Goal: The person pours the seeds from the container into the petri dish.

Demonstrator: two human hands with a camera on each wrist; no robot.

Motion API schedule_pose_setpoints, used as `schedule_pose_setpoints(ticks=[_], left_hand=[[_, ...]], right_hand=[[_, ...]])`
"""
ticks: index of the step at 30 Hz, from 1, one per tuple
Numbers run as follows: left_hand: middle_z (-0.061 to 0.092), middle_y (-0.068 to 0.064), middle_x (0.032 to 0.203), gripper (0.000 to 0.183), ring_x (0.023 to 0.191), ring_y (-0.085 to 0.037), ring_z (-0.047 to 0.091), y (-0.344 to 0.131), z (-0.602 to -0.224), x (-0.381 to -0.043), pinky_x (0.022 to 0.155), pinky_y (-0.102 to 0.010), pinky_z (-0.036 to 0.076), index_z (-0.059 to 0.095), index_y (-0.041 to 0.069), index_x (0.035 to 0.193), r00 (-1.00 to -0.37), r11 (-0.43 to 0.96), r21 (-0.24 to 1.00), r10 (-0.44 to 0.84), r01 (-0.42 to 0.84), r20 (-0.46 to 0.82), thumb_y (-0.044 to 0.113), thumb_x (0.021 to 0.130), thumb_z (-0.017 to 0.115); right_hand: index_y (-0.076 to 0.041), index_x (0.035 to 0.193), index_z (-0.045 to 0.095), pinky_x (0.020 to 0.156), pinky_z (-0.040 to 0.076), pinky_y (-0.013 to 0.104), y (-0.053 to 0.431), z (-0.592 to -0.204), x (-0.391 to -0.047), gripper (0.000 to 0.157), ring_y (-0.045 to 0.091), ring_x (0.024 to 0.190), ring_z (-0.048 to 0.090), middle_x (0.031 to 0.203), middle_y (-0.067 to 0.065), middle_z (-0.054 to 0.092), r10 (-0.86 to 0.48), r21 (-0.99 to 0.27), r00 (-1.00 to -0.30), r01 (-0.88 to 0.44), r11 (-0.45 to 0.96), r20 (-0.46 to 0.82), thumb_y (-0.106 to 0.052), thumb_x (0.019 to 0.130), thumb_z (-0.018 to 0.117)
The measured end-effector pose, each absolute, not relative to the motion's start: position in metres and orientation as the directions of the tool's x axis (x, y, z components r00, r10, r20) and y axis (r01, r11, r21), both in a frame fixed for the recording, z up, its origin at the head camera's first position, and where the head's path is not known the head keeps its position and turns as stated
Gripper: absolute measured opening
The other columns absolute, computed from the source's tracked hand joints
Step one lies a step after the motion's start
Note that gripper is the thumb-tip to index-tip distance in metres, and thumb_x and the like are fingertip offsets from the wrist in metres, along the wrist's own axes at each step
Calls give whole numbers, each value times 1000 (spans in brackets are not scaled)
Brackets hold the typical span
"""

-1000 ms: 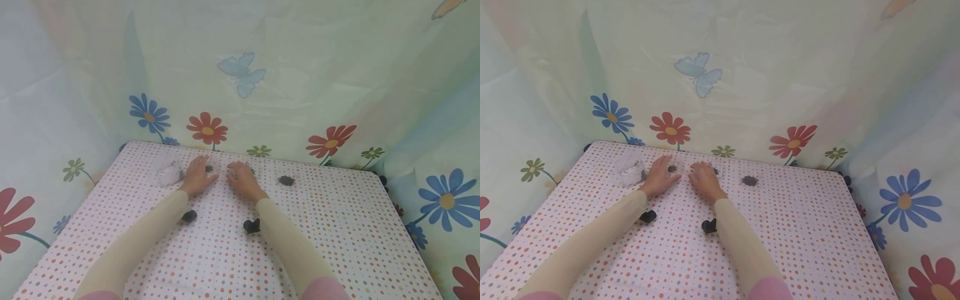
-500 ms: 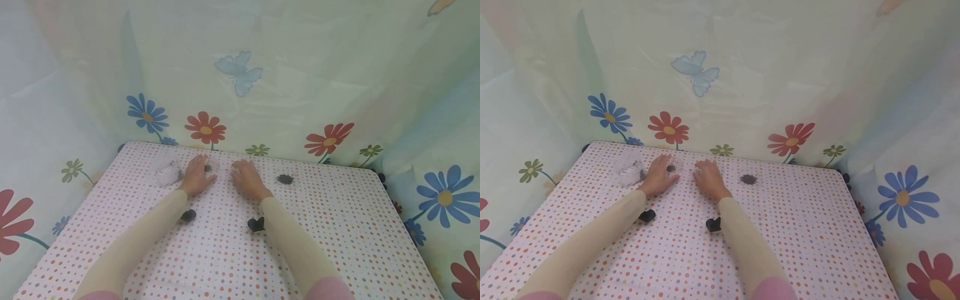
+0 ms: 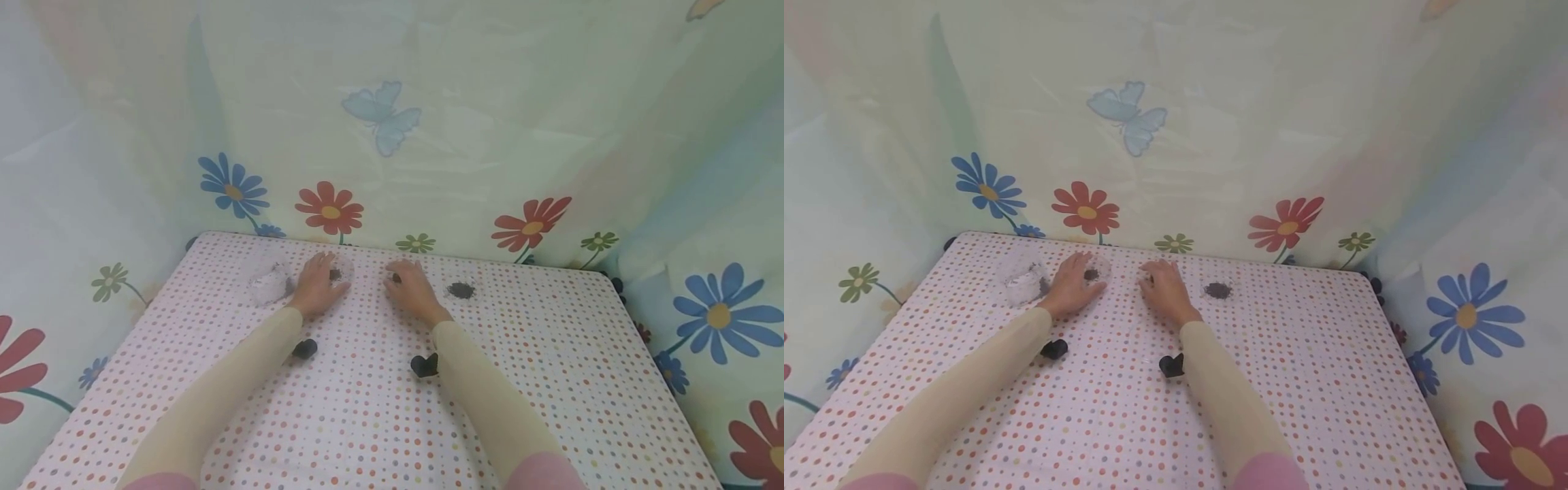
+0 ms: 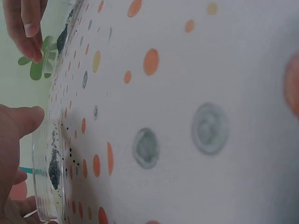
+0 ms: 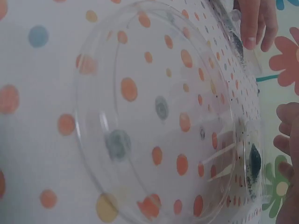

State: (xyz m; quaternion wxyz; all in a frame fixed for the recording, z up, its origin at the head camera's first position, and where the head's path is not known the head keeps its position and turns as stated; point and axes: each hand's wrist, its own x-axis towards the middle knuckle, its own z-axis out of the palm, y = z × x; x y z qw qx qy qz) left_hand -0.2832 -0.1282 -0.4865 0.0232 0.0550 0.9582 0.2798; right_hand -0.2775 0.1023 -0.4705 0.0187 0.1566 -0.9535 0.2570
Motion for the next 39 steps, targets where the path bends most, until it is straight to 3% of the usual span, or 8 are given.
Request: schedule_pose_setpoints(ticks=[8,15,32,39], left_hand=[[15,-13,162,78,150,-33,12,-129,-489,-283,120,-57,19,23,15,153,-993,827,558,115,75,-37,41,91,63],[13,-12,163,78,151,-34,11,-130,-490,-285,119,-59,16,21,15,154,-993,828,557,110,64,-49,40,92,61],[11,-12,163,76,151,-33,8,-128,-482,-284,120,-59,15,20,14,154,-992,837,544,110,55,-68,39,93,60],[11,-11,163,74,151,-32,7,-128,-479,-288,120,-60,13,22,16,153,-989,844,523,147,115,-20,38,93,60]], right_hand=[[-7,132,56,124,13,48,113,-474,-277,39,28,139,41,140,11,55,-261,-472,-955,-296,831,139,-25,97,56],[-8,136,53,124,10,46,125,-475,-275,42,28,143,35,147,10,48,-234,-477,-966,-256,841,107,-29,99,53],[-4,135,53,122,12,53,145,-473,-269,42,31,141,37,146,15,47,-230,-493,-964,-266,828,135,-24,98,55],[-4,137,50,124,11,50,148,-470,-267,44,31,143,33,147,15,45,-207,-512,-973,-231,827,105,-25,98,54]])
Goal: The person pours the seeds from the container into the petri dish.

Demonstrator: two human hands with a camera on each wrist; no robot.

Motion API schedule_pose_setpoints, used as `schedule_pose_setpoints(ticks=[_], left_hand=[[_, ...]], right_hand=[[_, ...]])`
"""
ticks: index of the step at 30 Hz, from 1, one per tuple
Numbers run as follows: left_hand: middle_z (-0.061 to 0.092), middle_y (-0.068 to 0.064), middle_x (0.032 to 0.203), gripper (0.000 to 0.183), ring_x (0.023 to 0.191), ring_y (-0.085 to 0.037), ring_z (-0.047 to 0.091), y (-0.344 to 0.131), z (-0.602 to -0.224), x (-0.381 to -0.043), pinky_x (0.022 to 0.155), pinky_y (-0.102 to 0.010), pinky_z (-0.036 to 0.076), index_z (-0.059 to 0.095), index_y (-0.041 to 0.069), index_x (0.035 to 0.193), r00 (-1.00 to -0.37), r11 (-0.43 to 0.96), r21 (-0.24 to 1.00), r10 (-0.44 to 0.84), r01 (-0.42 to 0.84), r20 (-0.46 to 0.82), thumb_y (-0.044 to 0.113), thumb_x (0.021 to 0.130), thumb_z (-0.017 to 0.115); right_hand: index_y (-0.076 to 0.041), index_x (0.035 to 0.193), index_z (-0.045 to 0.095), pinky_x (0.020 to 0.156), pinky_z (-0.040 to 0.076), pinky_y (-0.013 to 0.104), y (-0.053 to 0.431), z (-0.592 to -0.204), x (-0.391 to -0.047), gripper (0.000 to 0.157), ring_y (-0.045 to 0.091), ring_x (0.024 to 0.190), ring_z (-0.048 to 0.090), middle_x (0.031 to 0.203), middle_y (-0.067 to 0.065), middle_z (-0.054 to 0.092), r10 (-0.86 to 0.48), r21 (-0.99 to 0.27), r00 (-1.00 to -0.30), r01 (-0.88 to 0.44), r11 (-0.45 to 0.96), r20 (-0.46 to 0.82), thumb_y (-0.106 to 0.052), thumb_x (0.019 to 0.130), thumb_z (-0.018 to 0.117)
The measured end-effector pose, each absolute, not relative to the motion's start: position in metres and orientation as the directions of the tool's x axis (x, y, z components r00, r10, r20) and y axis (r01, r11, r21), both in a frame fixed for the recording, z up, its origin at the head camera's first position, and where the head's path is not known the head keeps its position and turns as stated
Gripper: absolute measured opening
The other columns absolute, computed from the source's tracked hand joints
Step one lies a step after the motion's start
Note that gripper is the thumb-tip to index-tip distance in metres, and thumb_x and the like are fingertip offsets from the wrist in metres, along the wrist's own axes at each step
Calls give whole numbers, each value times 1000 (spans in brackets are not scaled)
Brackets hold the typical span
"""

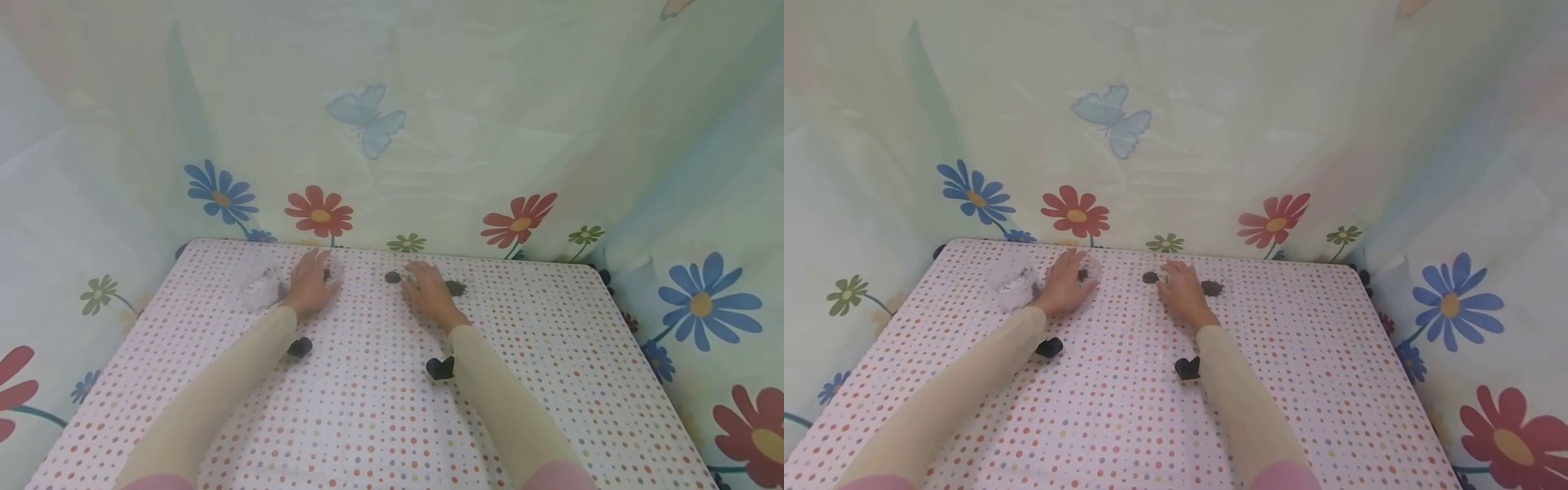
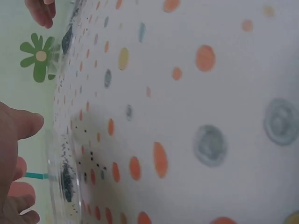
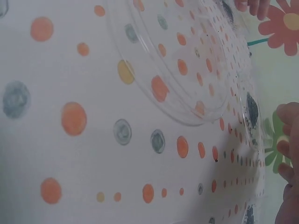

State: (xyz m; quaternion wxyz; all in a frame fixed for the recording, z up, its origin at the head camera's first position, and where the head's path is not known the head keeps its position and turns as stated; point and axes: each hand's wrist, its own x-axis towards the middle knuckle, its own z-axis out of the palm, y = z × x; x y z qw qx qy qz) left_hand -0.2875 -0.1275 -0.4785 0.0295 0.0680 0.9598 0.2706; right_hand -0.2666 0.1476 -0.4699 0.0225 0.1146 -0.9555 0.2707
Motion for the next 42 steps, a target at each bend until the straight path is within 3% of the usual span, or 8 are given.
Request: schedule_pose_setpoints(ticks=[14,26,35,42], left_hand=[[23,-15,158,73,148,-33,18,-113,-472,-295,120,-55,18,27,10,150,-969,836,495,240,235,54,36,91,63],[22,-17,159,78,149,-34,16,-102,-466,-296,122,-52,16,24,5,151,-953,825,490,301,280,38,38,92,62],[19,-13,161,76,150,-31,15,-98,-469,-295,123,-48,14,22,10,152,-941,800,523,339,295,11,39,93,60],[20,-14,160,76,150,-32,15,-98,-466,-293,122,-52,14,22,9,152,-938,806,509,346,302,9,38,93,61]], right_hand=[[-8,138,50,125,8,46,159,-472,-262,43,28,144,33,148,11,45,-189,-516,-978,-206,831,86,-27,99,52],[-7,136,51,124,11,48,166,-470,-256,42,31,145,30,145,12,48,-182,-521,-979,-201,829,87,-26,99,52],[-7,138,50,124,10,47,168,-471,-255,43,29,145,32,146,11,47,-188,-513,-979,-204,834,84,-29,100,50],[-8,138,50,125,10,44,167,-471,-254,44,29,145,30,148,11,46,-185,-507,-980,-194,840,69,-30,100,51]])
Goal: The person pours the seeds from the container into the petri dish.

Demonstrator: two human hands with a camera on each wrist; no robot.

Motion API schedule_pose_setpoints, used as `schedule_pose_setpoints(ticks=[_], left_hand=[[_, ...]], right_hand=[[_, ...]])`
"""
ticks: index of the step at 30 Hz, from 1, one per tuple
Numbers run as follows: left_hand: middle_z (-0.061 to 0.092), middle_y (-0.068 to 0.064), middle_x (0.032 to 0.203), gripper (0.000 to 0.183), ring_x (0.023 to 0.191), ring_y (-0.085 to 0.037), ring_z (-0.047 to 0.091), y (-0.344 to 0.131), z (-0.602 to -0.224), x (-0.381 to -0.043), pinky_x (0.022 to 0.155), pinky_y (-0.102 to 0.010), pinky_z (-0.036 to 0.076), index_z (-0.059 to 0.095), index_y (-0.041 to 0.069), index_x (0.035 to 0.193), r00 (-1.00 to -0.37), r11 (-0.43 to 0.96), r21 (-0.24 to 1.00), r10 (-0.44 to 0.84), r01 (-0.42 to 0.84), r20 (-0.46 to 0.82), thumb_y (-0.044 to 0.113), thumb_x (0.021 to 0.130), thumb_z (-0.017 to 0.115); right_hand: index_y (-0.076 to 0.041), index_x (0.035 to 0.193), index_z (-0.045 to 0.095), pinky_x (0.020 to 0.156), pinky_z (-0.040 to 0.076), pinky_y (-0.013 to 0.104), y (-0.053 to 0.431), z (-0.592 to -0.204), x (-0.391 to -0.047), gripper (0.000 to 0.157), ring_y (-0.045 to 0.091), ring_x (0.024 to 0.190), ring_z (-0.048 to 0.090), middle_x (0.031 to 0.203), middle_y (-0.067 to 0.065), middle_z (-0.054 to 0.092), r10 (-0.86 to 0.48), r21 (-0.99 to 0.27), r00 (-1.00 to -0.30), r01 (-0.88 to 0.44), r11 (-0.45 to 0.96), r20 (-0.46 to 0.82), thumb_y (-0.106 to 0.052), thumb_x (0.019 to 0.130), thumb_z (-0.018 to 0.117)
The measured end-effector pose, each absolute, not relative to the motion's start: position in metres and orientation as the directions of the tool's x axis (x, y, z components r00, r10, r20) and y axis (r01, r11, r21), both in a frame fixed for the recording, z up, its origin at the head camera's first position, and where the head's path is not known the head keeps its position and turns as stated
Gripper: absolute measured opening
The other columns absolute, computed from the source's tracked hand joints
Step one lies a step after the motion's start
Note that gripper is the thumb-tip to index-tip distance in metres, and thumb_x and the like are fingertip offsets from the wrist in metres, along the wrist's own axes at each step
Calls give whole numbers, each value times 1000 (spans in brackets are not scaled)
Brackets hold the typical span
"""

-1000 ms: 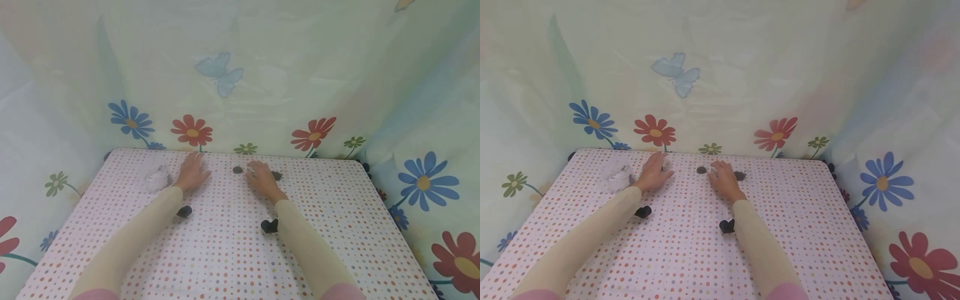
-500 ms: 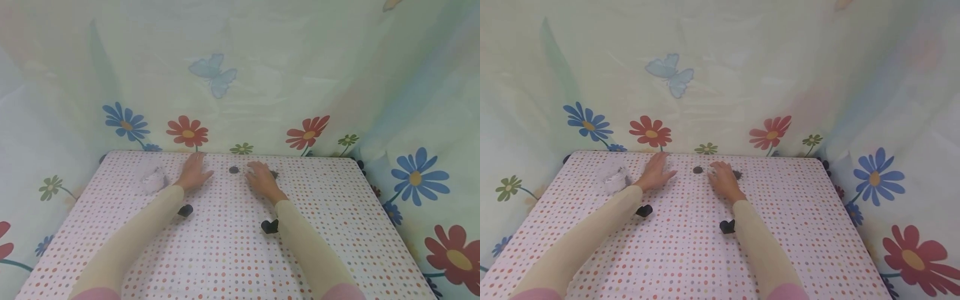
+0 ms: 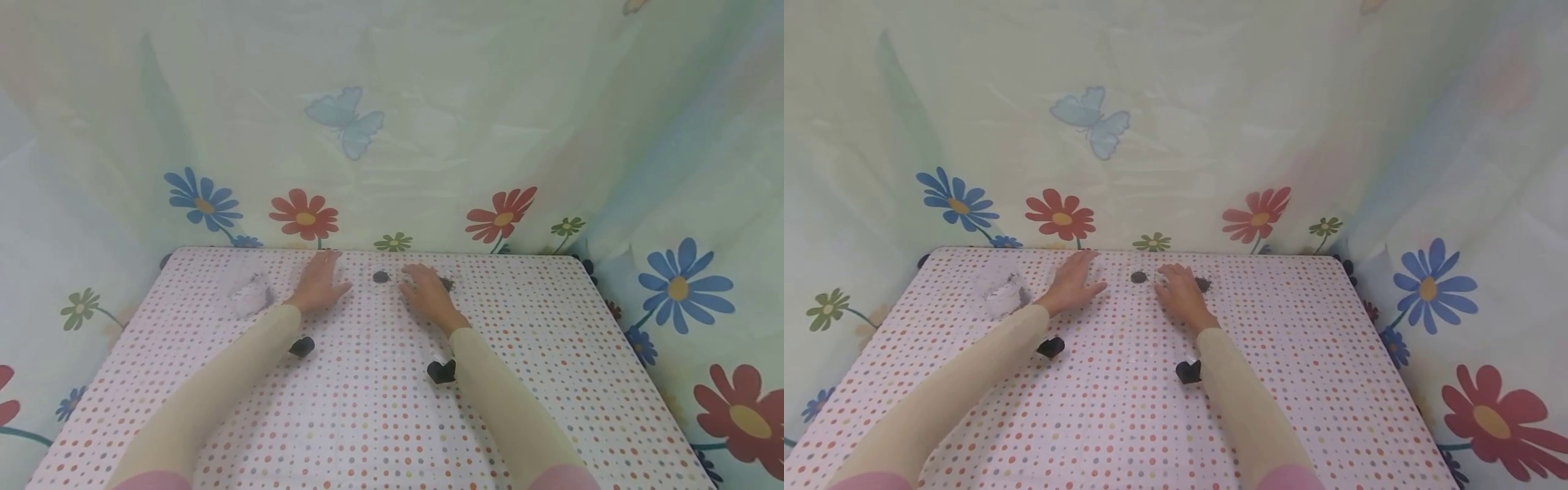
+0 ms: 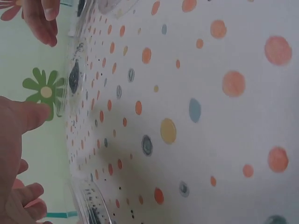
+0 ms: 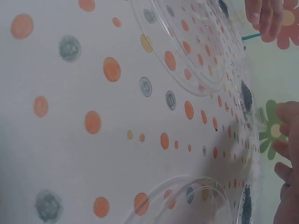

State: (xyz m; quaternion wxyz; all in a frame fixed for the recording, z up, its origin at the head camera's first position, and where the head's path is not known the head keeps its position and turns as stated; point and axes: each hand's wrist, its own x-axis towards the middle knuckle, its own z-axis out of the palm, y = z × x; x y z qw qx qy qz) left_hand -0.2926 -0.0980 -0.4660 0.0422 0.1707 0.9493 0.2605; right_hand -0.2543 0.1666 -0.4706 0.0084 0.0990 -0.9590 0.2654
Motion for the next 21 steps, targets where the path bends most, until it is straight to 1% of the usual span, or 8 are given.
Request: schedule_pose_setpoints(ticks=[3,9,14,17,21], left_hand=[[21,-15,160,76,149,-33,16,-102,-466,-292,121,-54,15,24,9,152,-947,829,478,321,288,14,38,92,61],[21,-16,160,73,149,-34,14,-112,-472,-292,120,-57,15,26,7,151,-953,862,425,302,276,8,37,93,59],[20,-18,159,72,149,-37,12,-116,-472,-290,119,-60,13,28,8,150,-959,863,435,282,257,8,36,92,59],[17,-17,160,71,150,-37,9,-119,-474,-290,120,-59,10,26,10,151,-962,865,443,272,236,-18,36,93,58],[13,-15,162,70,151,-36,5,-122,-477,-291,121,-59,8,26,13,152,-967,871,448,250,200,-55,37,94,56]], right_hand=[[-8,138,50,125,11,45,166,-470,-254,44,29,145,31,147,11,47,-193,-505,-979,-199,840,65,-30,100,51],[-7,136,52,124,13,46,165,-468,-249,42,30,144,33,146,12,48,-206,-507,-976,-210,836,66,-29,100,52],[-8,136,52,124,12,44,164,-465,-242,42,31,145,31,148,12,47,-220,-523,-973,-226,822,75,-27,99,53],[-10,137,51,124,13,44,162,-465,-238,42,29,146,30,149,10,45,-217,-530,-974,-218,819,65,-27,99,53],[-9,139,49,123,17,46,158,-462,-233,44,30,146,29,151,11,42,-221,-533,-974,-213,819,51,-28,99,53]])
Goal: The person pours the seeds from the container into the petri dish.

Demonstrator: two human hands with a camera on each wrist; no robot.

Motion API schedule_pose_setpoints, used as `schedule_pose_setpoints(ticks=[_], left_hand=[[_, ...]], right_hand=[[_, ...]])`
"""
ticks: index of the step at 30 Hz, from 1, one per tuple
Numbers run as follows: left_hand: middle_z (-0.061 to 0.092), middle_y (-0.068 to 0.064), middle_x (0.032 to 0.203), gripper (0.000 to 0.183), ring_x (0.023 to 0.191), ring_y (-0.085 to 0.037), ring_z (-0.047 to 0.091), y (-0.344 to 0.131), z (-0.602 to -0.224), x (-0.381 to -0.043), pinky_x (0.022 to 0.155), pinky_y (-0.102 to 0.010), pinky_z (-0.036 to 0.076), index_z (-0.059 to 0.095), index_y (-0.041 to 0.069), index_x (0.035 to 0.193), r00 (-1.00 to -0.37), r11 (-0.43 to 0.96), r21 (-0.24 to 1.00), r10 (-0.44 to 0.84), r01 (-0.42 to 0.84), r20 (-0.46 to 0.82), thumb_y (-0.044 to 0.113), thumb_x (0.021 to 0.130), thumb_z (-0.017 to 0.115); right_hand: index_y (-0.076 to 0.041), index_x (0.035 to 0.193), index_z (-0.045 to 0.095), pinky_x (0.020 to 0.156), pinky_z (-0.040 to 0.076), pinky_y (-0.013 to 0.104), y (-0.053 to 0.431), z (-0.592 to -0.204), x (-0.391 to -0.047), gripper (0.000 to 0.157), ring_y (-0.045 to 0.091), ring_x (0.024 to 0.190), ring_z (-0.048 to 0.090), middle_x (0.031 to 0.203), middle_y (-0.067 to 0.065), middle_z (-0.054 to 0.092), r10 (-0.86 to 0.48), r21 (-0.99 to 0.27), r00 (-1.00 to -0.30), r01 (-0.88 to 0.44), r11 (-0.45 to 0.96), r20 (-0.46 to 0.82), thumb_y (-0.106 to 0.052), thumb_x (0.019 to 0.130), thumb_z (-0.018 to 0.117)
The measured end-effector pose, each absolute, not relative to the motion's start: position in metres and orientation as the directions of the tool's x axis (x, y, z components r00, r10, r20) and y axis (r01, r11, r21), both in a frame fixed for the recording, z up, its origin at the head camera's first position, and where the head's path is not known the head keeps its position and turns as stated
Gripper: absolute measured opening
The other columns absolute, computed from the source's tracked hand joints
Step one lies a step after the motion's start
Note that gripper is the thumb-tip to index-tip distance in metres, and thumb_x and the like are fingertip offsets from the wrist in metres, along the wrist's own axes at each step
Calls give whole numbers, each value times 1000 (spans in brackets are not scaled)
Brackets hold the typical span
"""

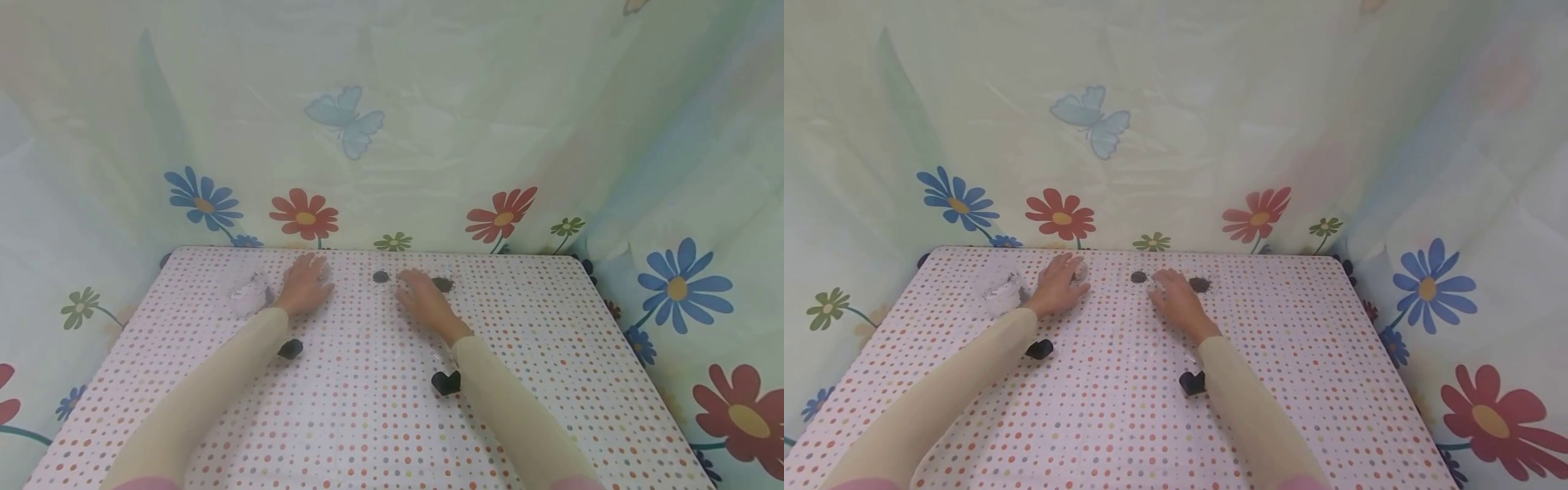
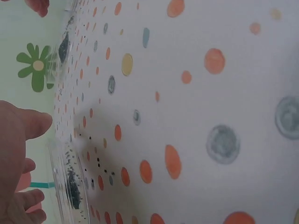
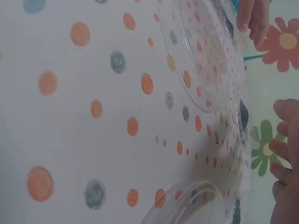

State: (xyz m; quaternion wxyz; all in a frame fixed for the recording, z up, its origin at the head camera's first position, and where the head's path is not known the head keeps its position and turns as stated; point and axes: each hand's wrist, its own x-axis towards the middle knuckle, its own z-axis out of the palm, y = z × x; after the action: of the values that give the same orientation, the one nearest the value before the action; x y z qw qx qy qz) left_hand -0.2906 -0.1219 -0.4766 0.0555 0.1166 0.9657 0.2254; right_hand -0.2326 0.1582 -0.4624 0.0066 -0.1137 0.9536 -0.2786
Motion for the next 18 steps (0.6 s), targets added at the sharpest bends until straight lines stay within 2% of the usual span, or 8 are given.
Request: schedule_pose_setpoints(ticks=[8,18], left_hand=[[11,-10,163,64,151,-34,3,-128,-481,-291,121,-59,6,29,19,152,-968,867,466,240,179,-73,38,96,53],[14,-13,162,58,151,-34,6,-131,-480,-291,120,-60,8,34,20,150,-961,862,463,268,208,-67,36,98,50]], right_hand=[[-10,138,50,122,20,47,153,-458,-225,43,30,144,33,150,13,44,-272,-517,-956,-289,806,110,-29,99,54],[-9,139,50,120,22,51,151,-460,-219,45,32,143,34,149,13,45,-287,-536,-951,-304,788,117,-29,98,54]])
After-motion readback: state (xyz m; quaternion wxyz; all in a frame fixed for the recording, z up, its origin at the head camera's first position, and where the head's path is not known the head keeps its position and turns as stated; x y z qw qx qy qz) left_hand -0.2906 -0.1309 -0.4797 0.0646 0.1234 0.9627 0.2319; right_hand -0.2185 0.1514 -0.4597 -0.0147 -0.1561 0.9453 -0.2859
